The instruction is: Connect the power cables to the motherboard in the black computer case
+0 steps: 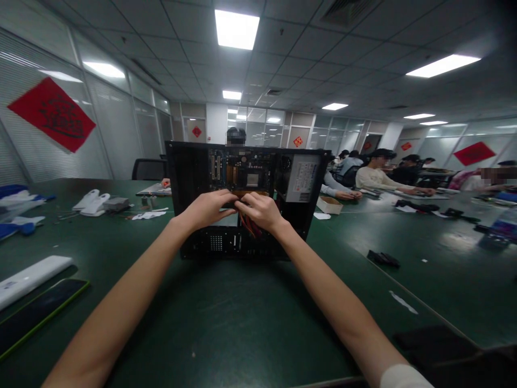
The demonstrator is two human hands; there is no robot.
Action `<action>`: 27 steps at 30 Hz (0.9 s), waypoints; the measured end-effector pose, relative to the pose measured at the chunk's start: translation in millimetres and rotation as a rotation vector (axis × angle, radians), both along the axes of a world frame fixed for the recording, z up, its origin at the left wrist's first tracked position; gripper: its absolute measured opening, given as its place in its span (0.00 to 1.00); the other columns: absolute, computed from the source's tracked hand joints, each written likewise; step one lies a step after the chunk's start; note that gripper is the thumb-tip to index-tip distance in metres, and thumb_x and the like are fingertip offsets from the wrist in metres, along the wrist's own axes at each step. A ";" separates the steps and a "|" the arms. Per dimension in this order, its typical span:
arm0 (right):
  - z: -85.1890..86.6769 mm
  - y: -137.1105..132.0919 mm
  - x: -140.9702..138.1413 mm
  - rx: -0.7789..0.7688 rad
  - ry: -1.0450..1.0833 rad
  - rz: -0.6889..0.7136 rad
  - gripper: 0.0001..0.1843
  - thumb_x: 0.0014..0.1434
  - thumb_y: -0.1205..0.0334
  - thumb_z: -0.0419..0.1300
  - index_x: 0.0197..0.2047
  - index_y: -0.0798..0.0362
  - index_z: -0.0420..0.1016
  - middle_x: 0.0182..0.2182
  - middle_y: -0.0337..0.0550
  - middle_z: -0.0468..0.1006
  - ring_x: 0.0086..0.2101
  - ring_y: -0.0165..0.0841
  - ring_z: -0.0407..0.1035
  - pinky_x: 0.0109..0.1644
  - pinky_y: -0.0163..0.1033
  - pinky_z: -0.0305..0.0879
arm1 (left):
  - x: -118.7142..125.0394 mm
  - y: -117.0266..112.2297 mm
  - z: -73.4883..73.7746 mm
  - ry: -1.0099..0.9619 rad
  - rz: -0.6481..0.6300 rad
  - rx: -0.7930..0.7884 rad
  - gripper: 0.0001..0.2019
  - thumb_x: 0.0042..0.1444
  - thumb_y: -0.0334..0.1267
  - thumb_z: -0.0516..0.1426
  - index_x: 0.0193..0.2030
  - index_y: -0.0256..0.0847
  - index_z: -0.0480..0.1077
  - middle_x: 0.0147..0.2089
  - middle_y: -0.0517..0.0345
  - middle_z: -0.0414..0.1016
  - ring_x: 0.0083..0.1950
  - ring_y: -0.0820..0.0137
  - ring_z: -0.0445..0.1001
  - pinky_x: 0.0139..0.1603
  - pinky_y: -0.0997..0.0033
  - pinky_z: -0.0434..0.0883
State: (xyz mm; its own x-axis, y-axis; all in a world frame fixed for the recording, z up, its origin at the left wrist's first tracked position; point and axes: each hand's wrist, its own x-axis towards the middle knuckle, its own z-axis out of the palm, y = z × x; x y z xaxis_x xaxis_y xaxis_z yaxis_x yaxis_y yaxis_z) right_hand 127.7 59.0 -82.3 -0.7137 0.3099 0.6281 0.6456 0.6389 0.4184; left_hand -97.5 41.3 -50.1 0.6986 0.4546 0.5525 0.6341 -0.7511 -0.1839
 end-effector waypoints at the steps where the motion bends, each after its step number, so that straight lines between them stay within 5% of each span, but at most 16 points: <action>1: 0.6 -0.6 -1.1 -0.006 0.004 -0.011 0.25 0.75 0.59 0.39 0.52 0.52 0.78 0.44 0.52 0.76 0.43 0.39 0.67 0.46 0.42 0.66 | 1.5 -0.1 0.0 -0.001 0.008 0.018 0.14 0.64 0.38 0.59 0.54 0.39 0.72 0.53 0.49 0.77 0.53 0.62 0.77 0.51 0.65 0.74; 5: 4.2 0.1 -6.1 -0.066 0.052 -0.083 0.22 0.75 0.60 0.41 0.55 0.53 0.75 0.47 0.53 0.74 0.48 0.40 0.67 0.47 0.41 0.66 | 2.6 1.2 0.7 -0.056 0.026 0.121 0.10 0.65 0.38 0.58 0.49 0.39 0.76 0.48 0.50 0.79 0.48 0.63 0.79 0.49 0.65 0.75; 9: 4.6 7.9 -7.1 -0.195 0.135 -0.353 0.18 0.72 0.67 0.44 0.54 0.56 0.74 0.50 0.56 0.72 0.49 0.42 0.69 0.45 0.40 0.67 | 2.2 2.4 -0.4 -0.068 0.094 0.195 0.10 0.66 0.37 0.56 0.49 0.40 0.77 0.48 0.50 0.80 0.48 0.63 0.79 0.48 0.64 0.76; 14: -5.6 25.1 2.4 -0.386 0.151 -0.562 0.17 0.69 0.73 0.44 0.52 0.59 0.73 0.50 0.59 0.72 0.48 0.42 0.72 0.46 0.41 0.69 | 9.2 9.2 -8.7 -0.042 0.196 0.121 0.12 0.68 0.39 0.54 0.52 0.41 0.75 0.51 0.49 0.80 0.50 0.60 0.79 0.47 0.61 0.76; 19: -12.7 34.5 11.8 -0.429 0.201 -0.612 0.15 0.67 0.72 0.50 0.53 0.58 0.73 0.53 0.59 0.71 0.47 0.41 0.73 0.48 0.40 0.68 | 25.6 33.4 -21.4 -0.155 0.287 -0.041 0.13 0.65 0.40 0.56 0.55 0.40 0.71 0.50 0.47 0.81 0.48 0.57 0.80 0.43 0.63 0.75; 27: -14.9 33.1 8.0 -0.451 0.188 -0.567 0.14 0.64 0.71 0.53 0.51 0.58 0.74 0.51 0.57 0.74 0.49 0.42 0.73 0.50 0.42 0.69 | 52.6 82.3 -31.9 0.219 0.312 -0.075 0.13 0.66 0.39 0.52 0.49 0.39 0.75 0.48 0.43 0.80 0.49 0.55 0.79 0.45 0.63 0.73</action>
State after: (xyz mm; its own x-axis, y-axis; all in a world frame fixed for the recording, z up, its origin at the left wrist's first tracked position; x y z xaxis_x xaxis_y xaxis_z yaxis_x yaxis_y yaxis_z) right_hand 135.7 92.0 -97.2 -0.2612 0.8546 0.4488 0.9617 0.2704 0.0449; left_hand -44.9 123.6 -82.0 0.6181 0.6975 0.3626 0.7861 -0.5447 -0.2920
